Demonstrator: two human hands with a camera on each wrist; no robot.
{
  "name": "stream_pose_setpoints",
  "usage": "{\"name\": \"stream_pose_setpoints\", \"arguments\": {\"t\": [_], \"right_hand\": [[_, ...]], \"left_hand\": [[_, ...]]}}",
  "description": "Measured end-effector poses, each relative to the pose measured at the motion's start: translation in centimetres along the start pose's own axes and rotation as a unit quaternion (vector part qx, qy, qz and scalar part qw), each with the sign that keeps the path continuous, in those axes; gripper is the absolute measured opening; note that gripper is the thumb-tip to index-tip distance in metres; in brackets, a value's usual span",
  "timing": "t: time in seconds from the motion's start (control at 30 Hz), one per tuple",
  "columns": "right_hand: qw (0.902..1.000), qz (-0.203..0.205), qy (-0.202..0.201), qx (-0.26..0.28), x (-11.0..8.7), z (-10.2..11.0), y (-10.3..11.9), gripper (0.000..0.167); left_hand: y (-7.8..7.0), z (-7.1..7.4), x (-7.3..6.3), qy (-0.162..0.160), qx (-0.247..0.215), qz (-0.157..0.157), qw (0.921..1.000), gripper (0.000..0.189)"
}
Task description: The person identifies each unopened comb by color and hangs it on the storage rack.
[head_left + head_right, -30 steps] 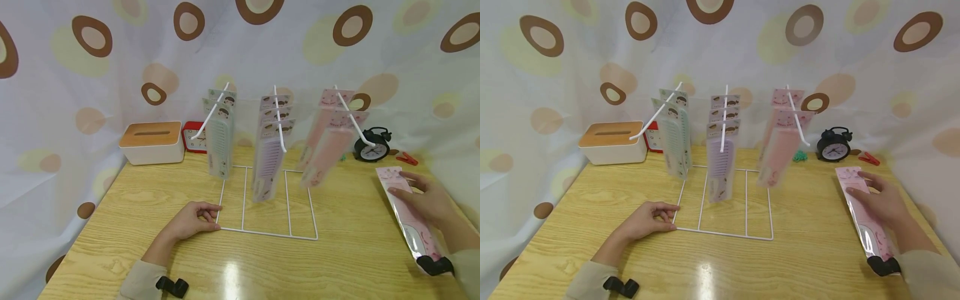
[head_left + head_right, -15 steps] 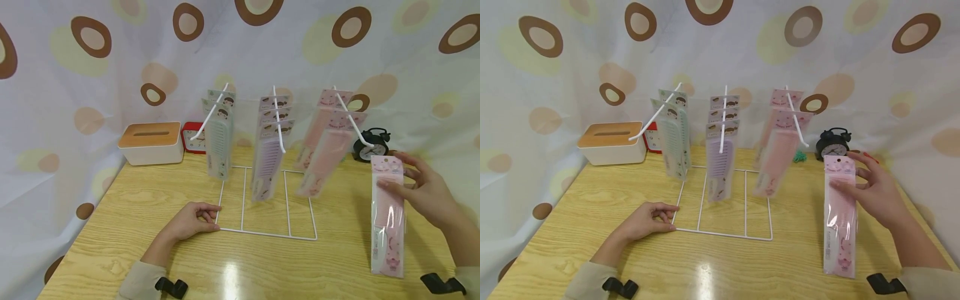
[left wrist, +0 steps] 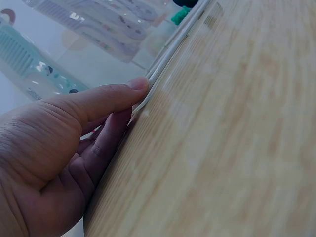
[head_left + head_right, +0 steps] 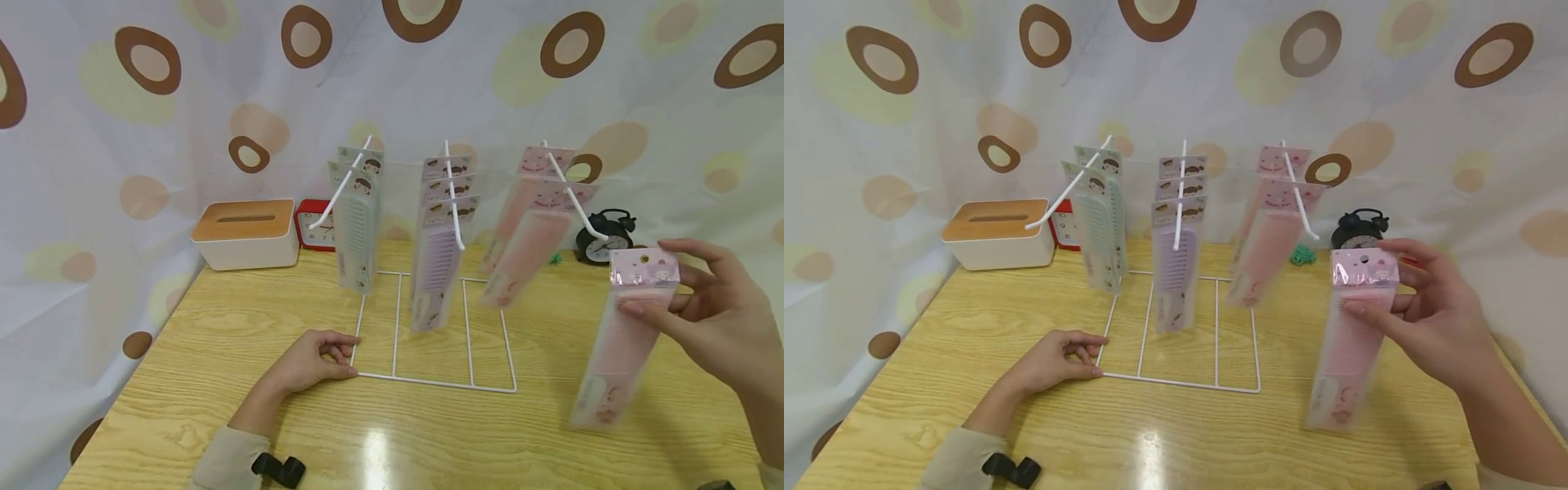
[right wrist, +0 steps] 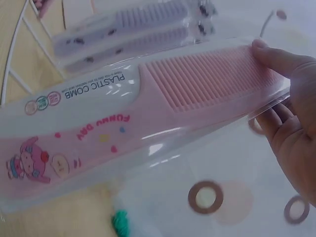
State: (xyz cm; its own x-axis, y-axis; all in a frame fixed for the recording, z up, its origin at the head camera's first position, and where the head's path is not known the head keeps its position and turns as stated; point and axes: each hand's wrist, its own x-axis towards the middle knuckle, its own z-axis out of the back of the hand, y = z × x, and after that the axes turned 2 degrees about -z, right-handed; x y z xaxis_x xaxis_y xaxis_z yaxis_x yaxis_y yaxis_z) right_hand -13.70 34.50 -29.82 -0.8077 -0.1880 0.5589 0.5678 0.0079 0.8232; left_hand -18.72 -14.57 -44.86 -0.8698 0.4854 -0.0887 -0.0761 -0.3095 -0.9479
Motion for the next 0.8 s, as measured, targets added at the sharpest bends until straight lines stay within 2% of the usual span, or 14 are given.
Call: {"name": "stream_pose_setpoints", "arguments": {"t": [0.1,0.2,0.27,0.33,0.47,0.67,0.8], "right_hand": [[0.9962,0.068,0.032,0.044,0.5,-1.6,1.1,0.076],[0.9863,0.129,0.061,0.082,1.1,-3.3,1.7,0.075],[0.9820,0.161,0.065,0.074,1.6,-4.3,2.0,0.073],[0.9813,0.176,0.053,0.058,2.0,-5.1,2.3,0.073],[0.9834,0.177,0.030,0.025,3.0,-5.8,2.5,0.074],[0.9920,0.122,0.024,0.020,3.4,-6.0,2.1,0.076],[0.9945,0.103,0.012,0.015,3.3,-6.2,1.6,0.078]], "left_hand": [[0.1,0.0,0.0,0.000,0.001,-0.002,1.0000,0.052],[0.2,0.0,0.0,0.000,0.000,-0.005,1.0000,0.052],[0.3,0.1,-0.1,0.002,-0.001,-0.007,1.0000,0.053],[0.3,0.0,-0.1,0.001,-0.002,-0.005,1.0000,0.053],[0.4,0.0,-0.1,-0.003,-0.001,-0.003,1.0000,0.053],[0.4,-0.1,-0.1,-0.006,0.004,-0.005,1.0000,0.052],[0.2,0.0,-0.1,-0.008,0.012,-0.006,0.9999,0.051]]}}
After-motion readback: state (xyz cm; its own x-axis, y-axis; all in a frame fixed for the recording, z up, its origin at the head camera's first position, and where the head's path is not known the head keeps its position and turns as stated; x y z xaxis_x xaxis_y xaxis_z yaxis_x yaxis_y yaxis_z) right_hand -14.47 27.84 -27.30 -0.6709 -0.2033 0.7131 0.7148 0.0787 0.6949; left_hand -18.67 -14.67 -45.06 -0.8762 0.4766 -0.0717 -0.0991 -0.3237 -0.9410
